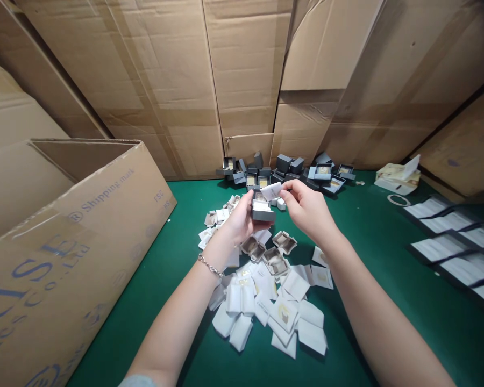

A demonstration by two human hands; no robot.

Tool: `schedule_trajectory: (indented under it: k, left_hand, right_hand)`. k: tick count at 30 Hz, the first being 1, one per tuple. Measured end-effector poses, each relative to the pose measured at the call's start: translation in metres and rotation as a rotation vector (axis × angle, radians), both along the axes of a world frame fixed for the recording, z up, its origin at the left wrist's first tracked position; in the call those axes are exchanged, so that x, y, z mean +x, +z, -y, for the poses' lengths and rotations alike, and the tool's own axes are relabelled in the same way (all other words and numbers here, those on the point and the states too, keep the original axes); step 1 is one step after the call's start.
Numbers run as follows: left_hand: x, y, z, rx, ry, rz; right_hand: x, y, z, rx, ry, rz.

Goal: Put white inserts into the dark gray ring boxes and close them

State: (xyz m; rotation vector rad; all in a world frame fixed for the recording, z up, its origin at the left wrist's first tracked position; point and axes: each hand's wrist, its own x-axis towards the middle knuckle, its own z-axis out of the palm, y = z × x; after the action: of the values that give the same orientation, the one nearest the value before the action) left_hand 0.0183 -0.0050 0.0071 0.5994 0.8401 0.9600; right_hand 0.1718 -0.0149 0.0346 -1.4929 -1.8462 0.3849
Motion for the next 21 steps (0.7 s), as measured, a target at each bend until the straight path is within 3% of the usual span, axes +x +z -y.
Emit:
schedule_trajectory:
  k: [10,21]
  left_hand:
    - [0.002,0.005,0.004,0.044,-0.035,-0.095]
    - [0.0,-0.005,0.001,0.079,-0.075,-0.088]
  right_hand:
    - [-0.006,0.001,0.002,-0.081,-0.013,0.284]
    - [-0.011,0.0,0.004,-0.107,-0.048,0.485]
